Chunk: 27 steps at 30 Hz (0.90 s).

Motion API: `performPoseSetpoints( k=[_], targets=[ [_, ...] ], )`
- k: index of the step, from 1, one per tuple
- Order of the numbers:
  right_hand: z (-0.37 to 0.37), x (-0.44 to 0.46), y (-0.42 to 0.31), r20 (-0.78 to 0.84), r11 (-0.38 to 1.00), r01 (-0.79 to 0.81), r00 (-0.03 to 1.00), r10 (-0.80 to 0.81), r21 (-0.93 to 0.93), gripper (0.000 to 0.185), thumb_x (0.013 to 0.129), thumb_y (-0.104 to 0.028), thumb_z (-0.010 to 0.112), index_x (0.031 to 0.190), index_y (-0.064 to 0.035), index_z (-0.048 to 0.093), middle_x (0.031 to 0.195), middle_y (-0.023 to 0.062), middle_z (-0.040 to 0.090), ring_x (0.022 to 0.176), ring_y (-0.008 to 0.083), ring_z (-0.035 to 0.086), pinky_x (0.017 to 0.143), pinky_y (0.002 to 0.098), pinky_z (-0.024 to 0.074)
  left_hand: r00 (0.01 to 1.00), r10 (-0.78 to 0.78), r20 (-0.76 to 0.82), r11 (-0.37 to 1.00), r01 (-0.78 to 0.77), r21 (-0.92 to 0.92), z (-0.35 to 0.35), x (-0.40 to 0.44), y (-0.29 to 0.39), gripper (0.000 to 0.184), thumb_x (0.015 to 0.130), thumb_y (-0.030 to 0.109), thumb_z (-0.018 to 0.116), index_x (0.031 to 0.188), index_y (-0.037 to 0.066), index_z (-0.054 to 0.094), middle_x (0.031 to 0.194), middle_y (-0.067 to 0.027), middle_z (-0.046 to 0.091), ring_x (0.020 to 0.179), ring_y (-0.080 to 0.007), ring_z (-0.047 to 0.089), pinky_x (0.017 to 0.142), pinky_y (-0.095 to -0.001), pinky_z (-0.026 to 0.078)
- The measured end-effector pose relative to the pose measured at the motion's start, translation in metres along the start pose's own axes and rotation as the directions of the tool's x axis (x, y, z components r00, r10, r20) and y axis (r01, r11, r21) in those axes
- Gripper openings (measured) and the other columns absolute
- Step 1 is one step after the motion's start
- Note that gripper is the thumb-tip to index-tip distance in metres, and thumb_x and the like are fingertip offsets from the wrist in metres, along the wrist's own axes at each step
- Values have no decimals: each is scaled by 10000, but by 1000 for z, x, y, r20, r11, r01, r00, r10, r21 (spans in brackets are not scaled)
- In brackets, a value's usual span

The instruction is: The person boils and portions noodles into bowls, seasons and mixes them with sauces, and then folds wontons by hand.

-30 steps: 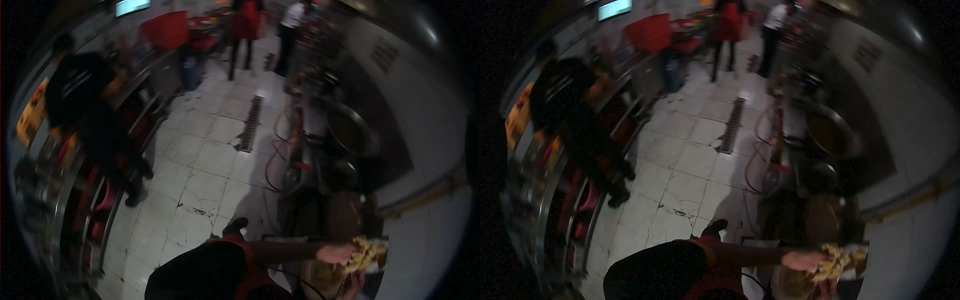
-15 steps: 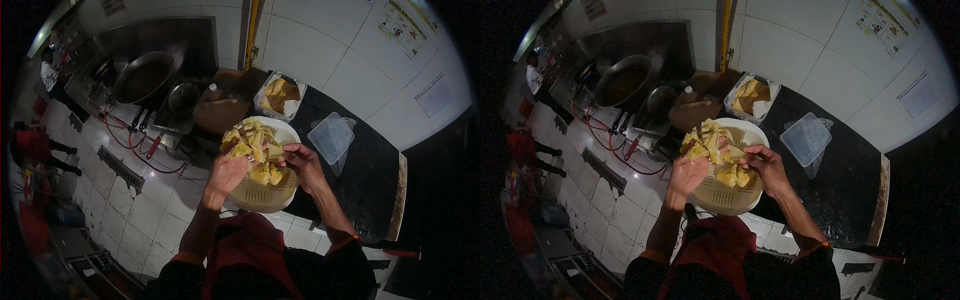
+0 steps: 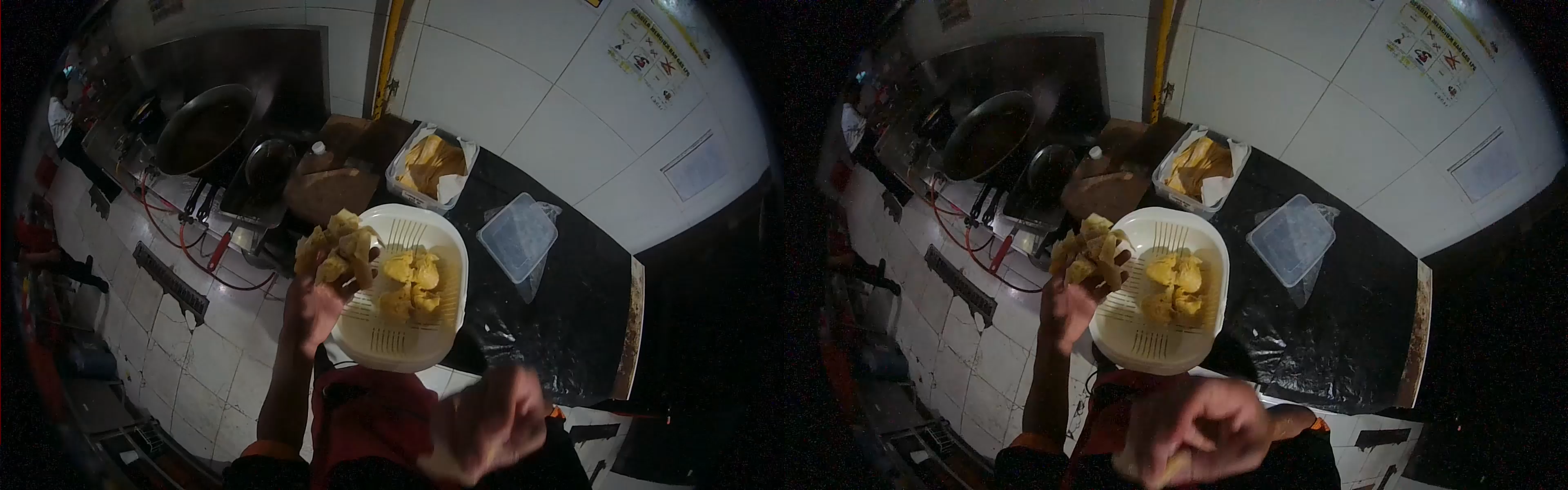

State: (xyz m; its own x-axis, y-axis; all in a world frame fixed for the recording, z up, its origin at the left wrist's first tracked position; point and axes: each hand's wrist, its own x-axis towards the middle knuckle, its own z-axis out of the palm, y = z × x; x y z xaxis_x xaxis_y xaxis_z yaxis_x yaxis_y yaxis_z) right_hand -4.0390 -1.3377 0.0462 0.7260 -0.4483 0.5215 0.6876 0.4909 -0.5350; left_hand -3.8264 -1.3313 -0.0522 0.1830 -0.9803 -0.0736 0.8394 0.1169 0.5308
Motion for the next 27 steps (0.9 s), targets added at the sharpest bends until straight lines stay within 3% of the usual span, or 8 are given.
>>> performPoseSetpoints(
  k=[8,13,15,17,19,21,24,27],
  targets=[
    [5,15,-40,310,966,-195,920,240,-168,261,787,-264,624,844,-16,682,947,161,658,928,257,555,854,342,242,992,3,-130,995,10,102,-14,0,-6,475,908,226,528,1311,35,362,1274,-119,463,1182,-234,454,1001,-394,367],
    [-19,9,-33,48,975,68,997,-59,-214,281,809,-61,597,1055,56,529,948,238,624,853,324,629,741,418,479,981,-29,-190,999,35,26,-10,-1,1,431,901,141,511,1292,17,379,1281,-100,466,1193,-226,448,1028,-387,337],
    [-48,9,-34,-172,767,-117,985,9,-630,240,818,-54,598,1031,55,580,993,226,631,876,295,639,715,417,501,980,-22,-198,1000,26,18,-17,-5,8,439,874,106,529,1279,8,391,1269,-117,475,1188,-237,454,1024,-385,345],
    [-92,39,-9,-374,82,-379,925,73,-922,216,804,-35,615,1017,-3,602,992,143,650,862,235,644,712,370,514,984,-21,-177,999,27,32,-25,-9,14,458,847,93,558,1265,-11,401,1248,-134,490,1172,-246,468,1014,-385,358],
    [-145,41,19,-242,-230,-211,963,117,-950,211,797,-56,642,1005,-44,611,960,96,661,840,193,646,714,333,513,992,48,-113,998,-44,40,-33,-15,20,480,817,78,588,1252,-25,414,1225,-135,506,1159,-249,482,994,-377,380],
    [-140,60,40,-361,82,-377,919,160,-923,180,832,-58,618,1011,-37,605,928,95,659,831,175,641,731,302,497,985,91,-148,985,-67,158,-37,-23,33,431,838,88,568,1231,-32,439,1188,-128,536,1109,-236,524,960,-351,414],
    [-123,102,75,-282,252,-366,907,312,-896,218,863,-93,606,1073,-47,578,977,69,642,883,135,613,763,269,478,808,356,469,-211,-420,883,-68,-44,67,330,898,134,512,1183,-30,488,1092,-110,591,1011,-170,577,885,-286,448],
    [-110,147,124,-253,399,-580,739,624,-710,359,867,-137,620,1198,-56,506,1106,72,566,1017,115,530,890,275,441,971,137,-198,907,-43,419,-89,-58,93,368,879,201,575,1167,-13,493,1055,-74,590,963,-144,569,832,-268,448]
  ],
)
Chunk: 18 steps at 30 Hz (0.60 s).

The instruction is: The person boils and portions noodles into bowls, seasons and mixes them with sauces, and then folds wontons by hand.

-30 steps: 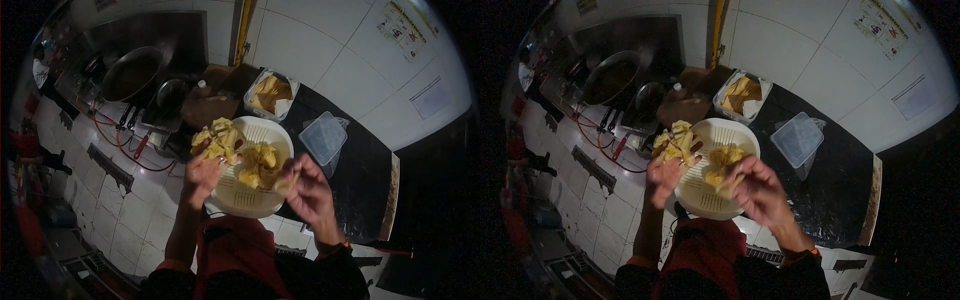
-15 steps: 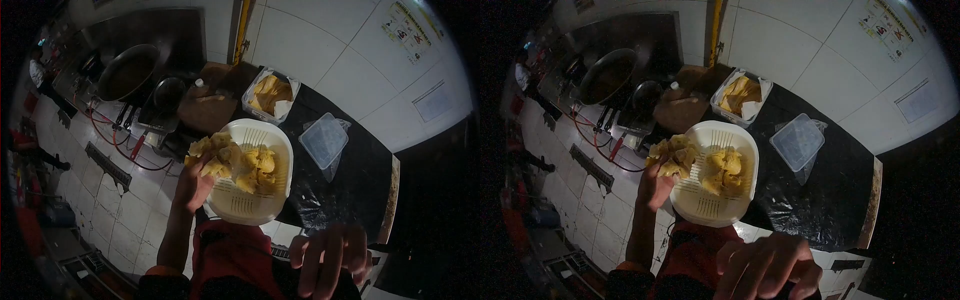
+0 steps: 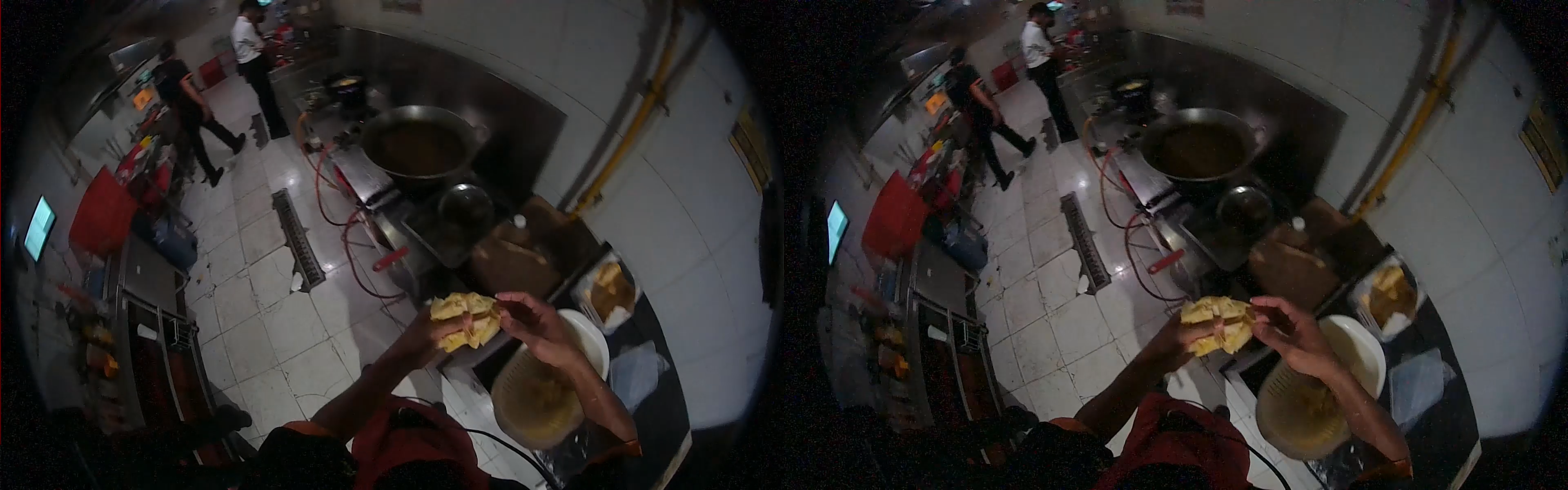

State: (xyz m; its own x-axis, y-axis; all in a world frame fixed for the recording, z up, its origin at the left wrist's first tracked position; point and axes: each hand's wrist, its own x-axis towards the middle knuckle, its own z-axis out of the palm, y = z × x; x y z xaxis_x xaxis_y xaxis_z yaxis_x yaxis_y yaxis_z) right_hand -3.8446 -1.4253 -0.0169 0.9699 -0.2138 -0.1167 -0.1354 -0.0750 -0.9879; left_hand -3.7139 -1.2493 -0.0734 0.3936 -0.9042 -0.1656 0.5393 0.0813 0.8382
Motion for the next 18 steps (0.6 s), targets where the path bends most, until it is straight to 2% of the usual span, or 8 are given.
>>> performPoseSetpoints(
  k=[3,6,7,11,12,14,15,18],
  targets=[
    [37,75,-16,272,971,-127,960,70,201,395,890,-222,589,1214,-19,490,1134,71,534,1000,143,542,868,294,474,997,36,-70,996,-41,-73,-52,-17,32,474,836,240,632,1205,-8,465,1096,-66,565,969,-148,559,845,-282,440],
    [82,160,-10,310,951,-284,921,235,124,369,875,-192,590,1200,-38,508,1118,82,558,904,139,582,775,276,494,994,50,-97,990,-62,-129,-129,-39,66,485,832,192,645,1216,-22,442,1118,-94,555,1014,-183,560,878,-315,444],
    [97,191,-1,353,981,-190,916,189,-34,387,857,-233,620,1190,-60,524,1057,68,580,846,123,593,729,276,502,993,88,-74,984,-98,-152,-148,-49,84,492,828,221,656,1203,-23,450,1114,-93,556,1010,-176,558,885,-314,438],
    [187,303,21,553,922,-373,748,367,-107,461,851,-211,627,1253,-58,462,1075,53,585,920,128,587,785,277,501,987,74,-143,986,-94,-139,-262,-75,132,457,822,191,663,1182,-9,465,1091,-90,560,989,-169,565,844,-304,465],
    [212,332,35,555,925,-362,748,365,-120,461,851,-211,627,1253,-58,462,1075,53,585,920,128,587,785,277,501,971,85,-222,995,-94,-33,-286,-80,150,448,807,162,674,1172,1,469,1077,-89,561,967,-167,574,817,-299,481],
    [269,379,61,696,888,-375,712,94,264,505,841,-171,633,1274,-20,422,1156,101,551,990,157,568,791,289,501,946,91,-311,995,-75,63,-332,-88,182,441,793,133,685,1161,11,474,1063,-89,562,945,-165,582,790,-294,498],
    [295,399,56,701,887,-381,707,97,261,505,841,-171,633,1274,-20,422,1156,101,551,990,157,568,791,289,501,920,142,-366,990,-126,69,-355,-88,196,427,770,97,699,1132,15,487,1029,-75,571,911,-143,584,769,-275,497],
    [369,473,41,698,929,-138,699,-155,344,557,825,-123,643,1309,-33,384,1227,120,506,1076,199,544,886,341,490,861,228,-455,974,-203,105,-430,-83,251,457,703,39,743,1088,20,497,982,-68,579,881,-123,585,762,-257,499]
  ],
)
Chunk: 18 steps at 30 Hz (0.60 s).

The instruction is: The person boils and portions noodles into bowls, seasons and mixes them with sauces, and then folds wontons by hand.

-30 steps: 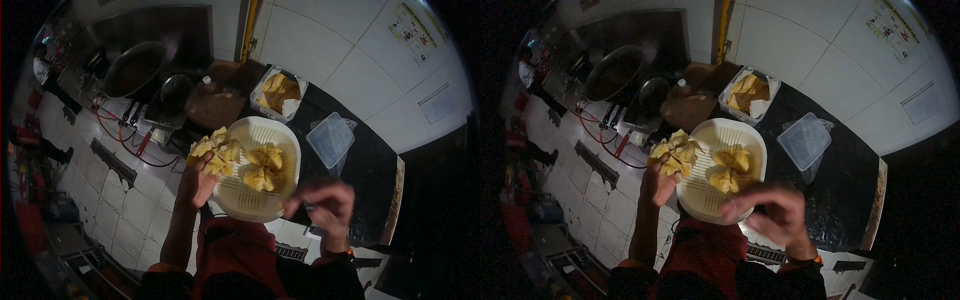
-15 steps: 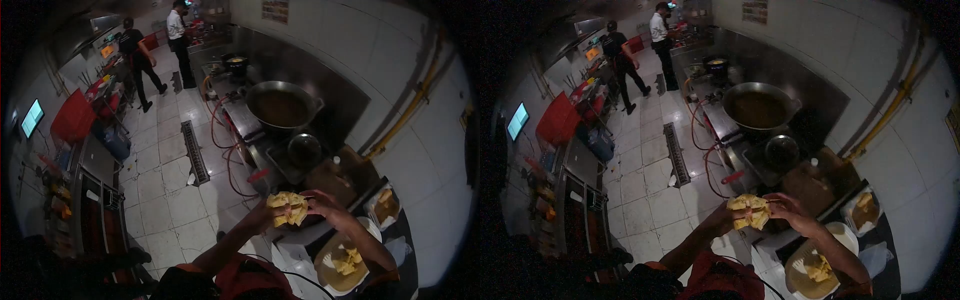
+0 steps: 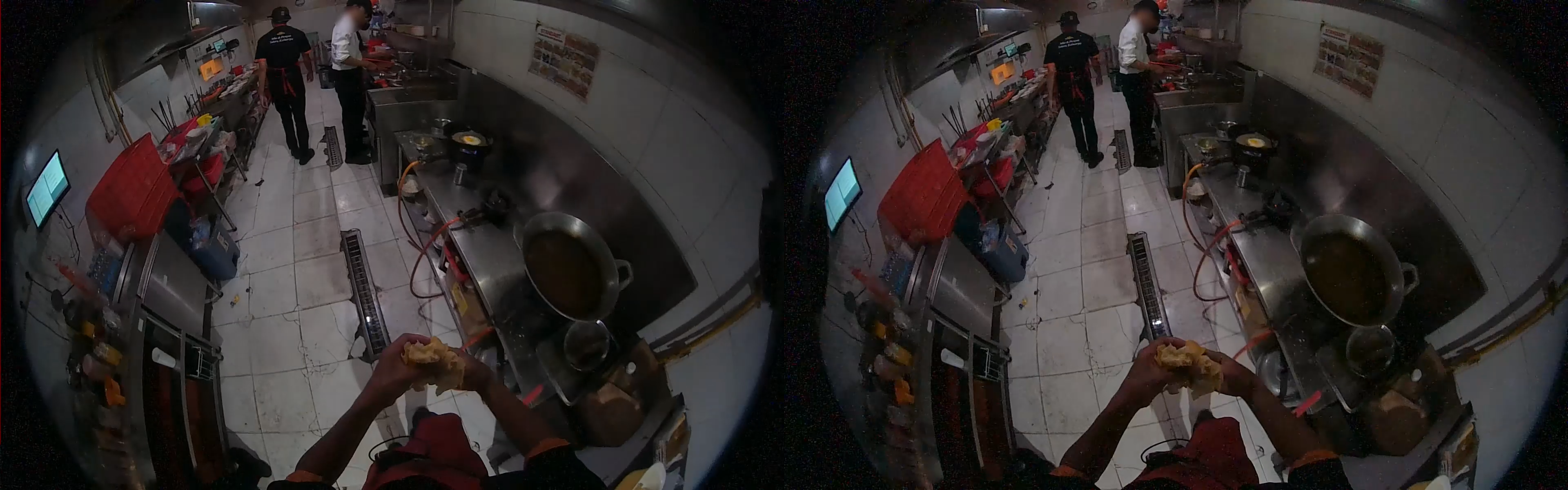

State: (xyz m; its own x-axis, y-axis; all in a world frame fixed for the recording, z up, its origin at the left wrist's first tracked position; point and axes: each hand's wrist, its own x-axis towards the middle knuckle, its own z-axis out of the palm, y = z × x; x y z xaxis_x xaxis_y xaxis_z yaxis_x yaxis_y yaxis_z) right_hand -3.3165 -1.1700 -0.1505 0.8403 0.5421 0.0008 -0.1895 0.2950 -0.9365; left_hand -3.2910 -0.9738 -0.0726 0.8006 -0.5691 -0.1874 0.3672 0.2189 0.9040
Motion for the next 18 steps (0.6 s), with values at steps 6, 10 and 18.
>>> performPoseSetpoints(
  k=[6,10,18],
  targets=[
    [-92,215,21,121,744,-138,990,77,654,488,849,-109,605,1286,-13,410,1249,122,493,1089,220,548,923,356,481,987,120,-103,941,-80,328,-142,146,65,500,675,33,755,1087,29,472,993,-74,560,915,-149,584,795,-293,525],
    [-157,374,32,323,764,-146,943,-84,628,455,891,-165,535,1304,-39,391,1248,104,496,1083,198,547,902,334,489,962,19,-273,978,38,203,-219,244,141,485,690,64,772,1074,16,479,972,-96,584,869,-148,595,747,-275,518],
    [-272,625,7,129,519,23,958,-256,854,575,891,-384,500,1347,-76,332,1327,96,425,1183,240,467,1017,396,374,986,-25,-162,990,47,130,-403,492,234,420,773,106,713,1102,27,463,980,-80,569,880,-160,593,732,-293,527]
  ],
)
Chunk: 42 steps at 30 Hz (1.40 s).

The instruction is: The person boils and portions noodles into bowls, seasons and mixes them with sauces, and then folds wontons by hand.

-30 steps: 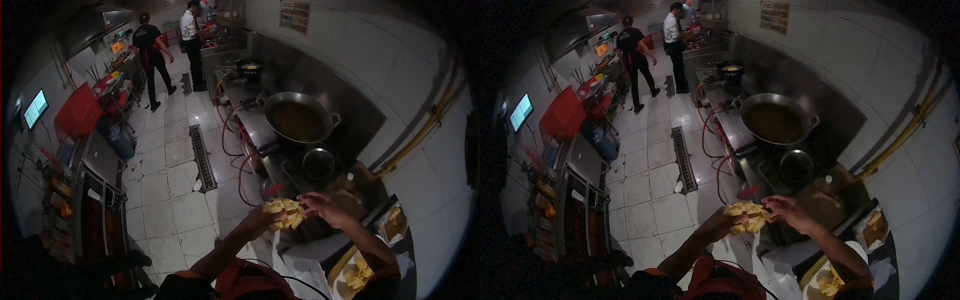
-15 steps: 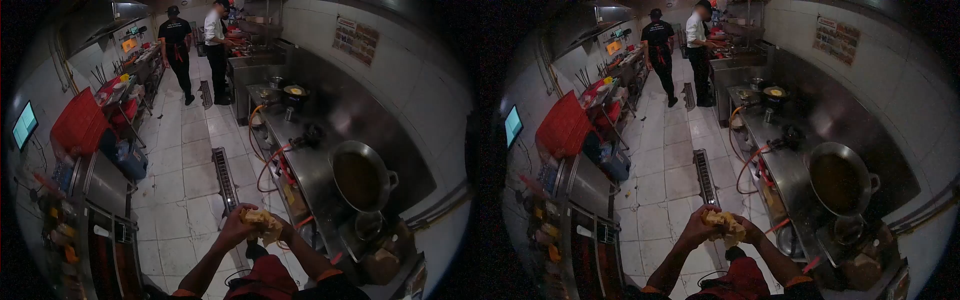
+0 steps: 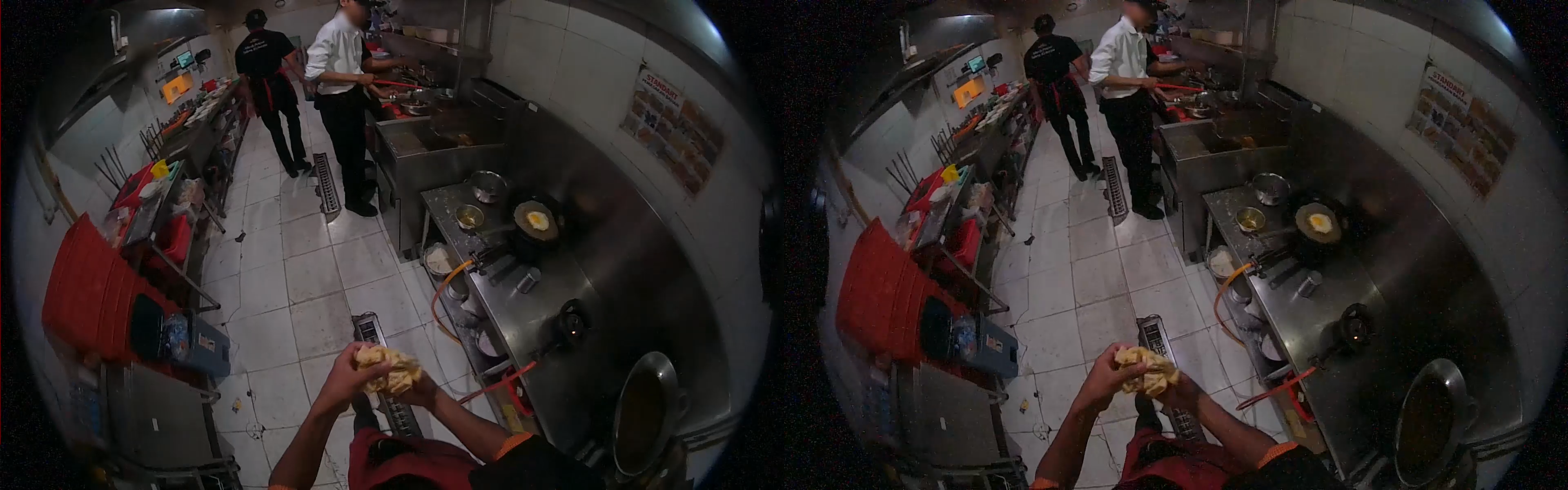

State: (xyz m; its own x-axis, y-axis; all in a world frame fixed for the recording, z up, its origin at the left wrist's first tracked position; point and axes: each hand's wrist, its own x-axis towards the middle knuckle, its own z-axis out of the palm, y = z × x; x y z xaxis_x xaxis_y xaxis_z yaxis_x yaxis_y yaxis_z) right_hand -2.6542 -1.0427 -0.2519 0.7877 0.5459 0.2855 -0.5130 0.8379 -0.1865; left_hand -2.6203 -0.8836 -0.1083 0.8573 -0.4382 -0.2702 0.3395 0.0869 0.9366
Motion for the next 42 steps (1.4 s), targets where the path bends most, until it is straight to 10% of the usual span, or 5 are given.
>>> performPoseSetpoints(
  k=[11,24,31,34,42],
  targets=[
    [-68,172,-274,-357,677,700,587,-726,-227,644,713,-395,697,1252,-128,466,1185,86,503,975,252,493,820,373,402,917,140,372,972,-199,124,-34,516,140,517,875,434,559,1203,47,462,972,-25,549,778,-103,507,642,-243,411],
    [-230,377,-588,-457,523,598,275,-846,-607,368,892,-59,464,1256,-15,439,1224,110,509,1088,246,522,911,347,444,936,309,169,916,-245,-318,15,925,318,505,915,330,502,1277,12,348,1172,-203,512,986,-289,588,820,-387,513],
    [-271,430,-699,-487,488,11,57,-872,-873,266,852,-136,610,1084,-23,545,1084,81,586,1014,212,570,895,349,448,893,451,2,812,-409,-416,27,963,379,249,948,180,329,1006,-27,454,1073,-185,559,981,-279,584,851,-388,511],
    [-283,445,-755,-332,9,-954,96,-939,-301,250,793,-250,676,918,-48,599,931,98,625,853,217,614,714,342,500,877,478,-46,775,-446,-447,35,952,380,239,957,190,305,984,-11,432,1021,-170,553,998,-289,579,837,-425,523],
    [-406,420,-808,-447,-164,-985,172,-878,-55,249,880,-258,517,836,-29,604,748,141,578,697,204,609,546,324,490,719,689,-97,612,-648,-453,37,963,355,237,977,209,253,921,13,373,946,-145,489,1018,-323,562,843,-490,516]
  ],
)
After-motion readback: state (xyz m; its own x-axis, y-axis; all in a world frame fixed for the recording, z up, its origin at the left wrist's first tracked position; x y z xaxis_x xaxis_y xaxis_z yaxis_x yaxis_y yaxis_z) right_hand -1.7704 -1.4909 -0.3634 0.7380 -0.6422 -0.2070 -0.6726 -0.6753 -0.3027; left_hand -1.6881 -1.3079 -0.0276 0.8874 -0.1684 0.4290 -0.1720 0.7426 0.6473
